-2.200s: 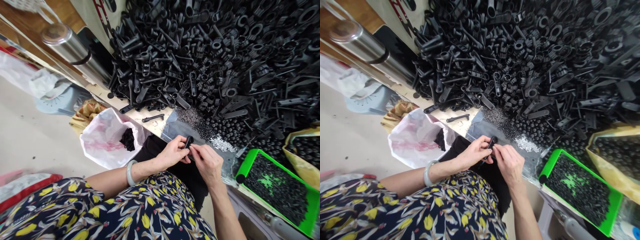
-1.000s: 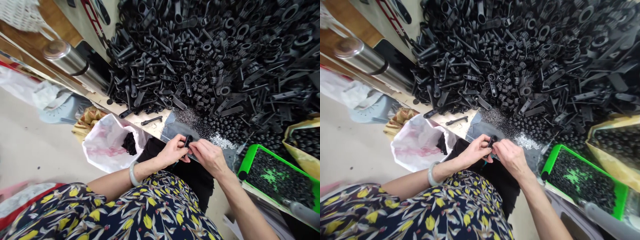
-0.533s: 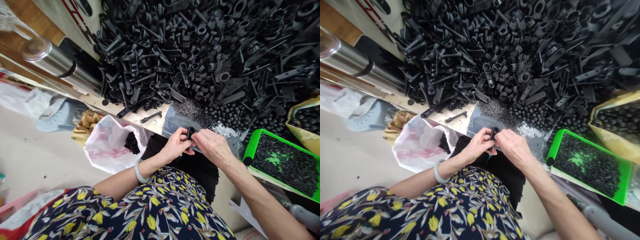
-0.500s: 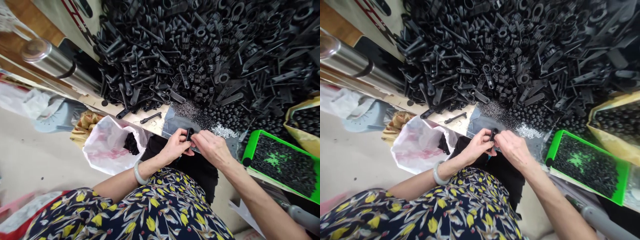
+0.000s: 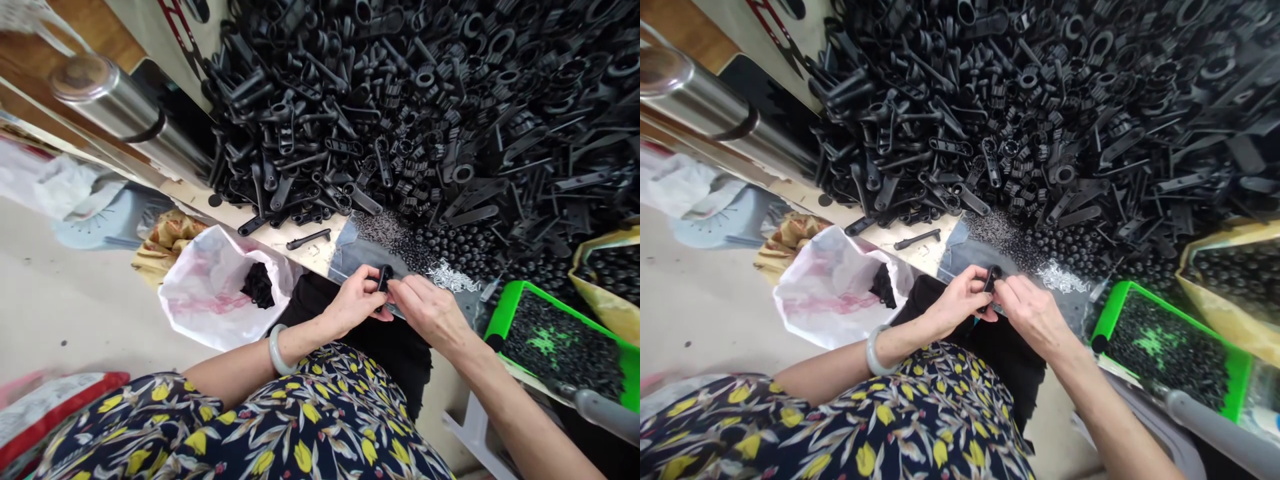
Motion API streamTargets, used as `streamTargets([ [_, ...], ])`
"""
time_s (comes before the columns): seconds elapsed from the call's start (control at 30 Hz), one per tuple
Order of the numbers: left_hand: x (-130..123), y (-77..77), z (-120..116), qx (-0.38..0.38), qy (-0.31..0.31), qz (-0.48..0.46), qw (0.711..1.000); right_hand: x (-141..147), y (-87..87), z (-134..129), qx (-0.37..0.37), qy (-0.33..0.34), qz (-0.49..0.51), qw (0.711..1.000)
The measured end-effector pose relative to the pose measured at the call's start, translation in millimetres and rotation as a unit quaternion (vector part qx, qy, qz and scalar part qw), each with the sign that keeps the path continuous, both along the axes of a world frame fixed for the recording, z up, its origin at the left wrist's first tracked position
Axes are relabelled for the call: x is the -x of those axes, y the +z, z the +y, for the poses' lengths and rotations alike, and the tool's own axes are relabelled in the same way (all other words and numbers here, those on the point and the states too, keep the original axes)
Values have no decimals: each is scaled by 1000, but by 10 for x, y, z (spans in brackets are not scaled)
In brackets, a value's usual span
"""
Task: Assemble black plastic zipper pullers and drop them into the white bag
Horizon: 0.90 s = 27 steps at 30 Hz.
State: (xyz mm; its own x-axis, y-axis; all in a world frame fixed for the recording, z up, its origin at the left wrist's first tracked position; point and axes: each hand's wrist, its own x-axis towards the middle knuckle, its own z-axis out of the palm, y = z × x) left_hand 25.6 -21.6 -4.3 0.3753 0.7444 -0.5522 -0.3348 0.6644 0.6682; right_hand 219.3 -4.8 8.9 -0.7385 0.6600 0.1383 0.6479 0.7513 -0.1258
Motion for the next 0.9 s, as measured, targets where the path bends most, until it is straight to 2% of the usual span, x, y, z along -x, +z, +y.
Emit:
streamTargets([
  [0.23, -10, -63, -9, -9, -1, 2, 1000, 23, 74, 77, 25, 7, 15, 1000],
  [0.57, -7, -138, -38, -68, -15, 36, 997, 95, 208, 184, 59, 40, -90, 993],
  [0.73, -18, -145, -46, -67, -5, 30, 997, 126, 330, 231, 84, 67, -122, 987],
  [0.9, -18, -156, -39, -77, -11, 47, 996, 155, 354, 271, 85, 50, -138, 986],
])
